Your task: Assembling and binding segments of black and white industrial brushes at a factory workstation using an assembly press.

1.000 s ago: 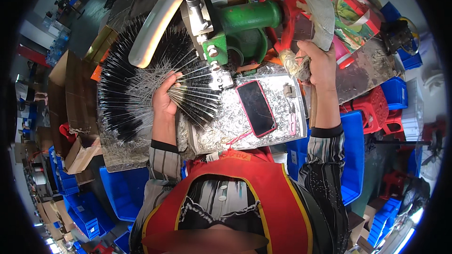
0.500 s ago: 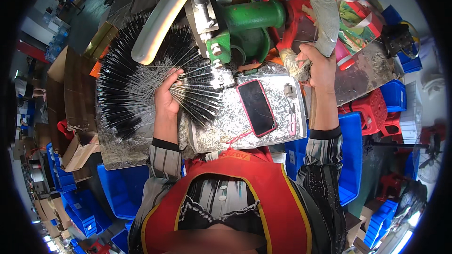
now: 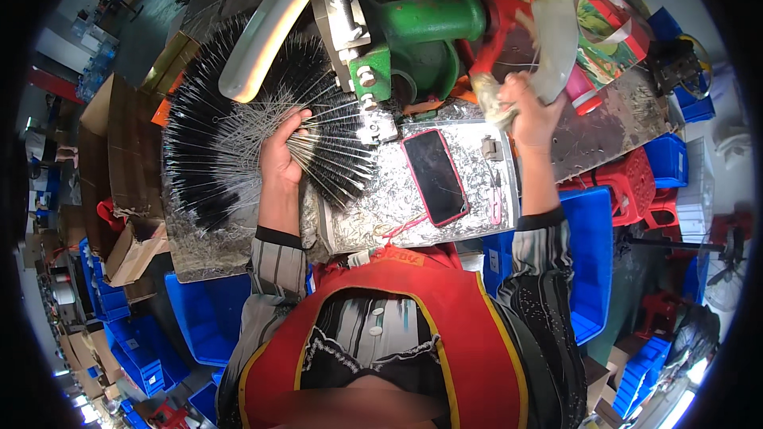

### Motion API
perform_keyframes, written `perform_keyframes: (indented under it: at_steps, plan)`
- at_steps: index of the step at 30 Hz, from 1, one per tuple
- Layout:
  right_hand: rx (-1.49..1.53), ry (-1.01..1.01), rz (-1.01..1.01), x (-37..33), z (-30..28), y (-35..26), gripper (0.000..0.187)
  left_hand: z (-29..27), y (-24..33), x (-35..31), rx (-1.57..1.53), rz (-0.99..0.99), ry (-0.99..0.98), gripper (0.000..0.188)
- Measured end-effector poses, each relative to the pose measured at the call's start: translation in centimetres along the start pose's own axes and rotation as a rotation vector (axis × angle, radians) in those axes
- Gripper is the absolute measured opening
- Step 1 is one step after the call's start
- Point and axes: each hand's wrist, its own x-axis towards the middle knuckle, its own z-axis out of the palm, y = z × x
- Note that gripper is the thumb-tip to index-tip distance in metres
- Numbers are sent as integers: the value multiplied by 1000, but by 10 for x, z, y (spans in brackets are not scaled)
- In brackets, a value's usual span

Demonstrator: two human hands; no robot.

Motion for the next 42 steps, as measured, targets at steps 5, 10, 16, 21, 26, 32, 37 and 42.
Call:
perform_keyframes:
  at_steps: [5, 10, 16, 21, 26, 32, 37, 42]
  plan:
    - [48, -103, -96, 1, -3, 29, 13, 2, -3, 1, -28, 60, 121, 20]
    - [-20, -23, 215, 12, -6, -22, 15, 10, -2, -4, -52, 131, 144, 21]
    - [-155, 18, 342, 23, 1, -56, 20, 19, -4, -1, -85, 124, 200, 21]
    - [-266, -61, 402, 27, 10, -71, 24, 19, -5, 1, -76, 136, 240, 21]
    - [-116, -15, 247, 16, 2, -38, 18, 17, -6, -1, -78, 136, 239, 22]
    - [55, -132, 31, -4, -4, 17, 5, 4, 5, -6, 28, -68, -30, 24]
    - [-46, -13, 172, 4, 3, -20, 19, -6, 1, -10, 77, -175, -180, 26]
    - [-136, 93, 294, 10, 12, -47, 13, -4, -10, -10, -69, -63, -157, 29]
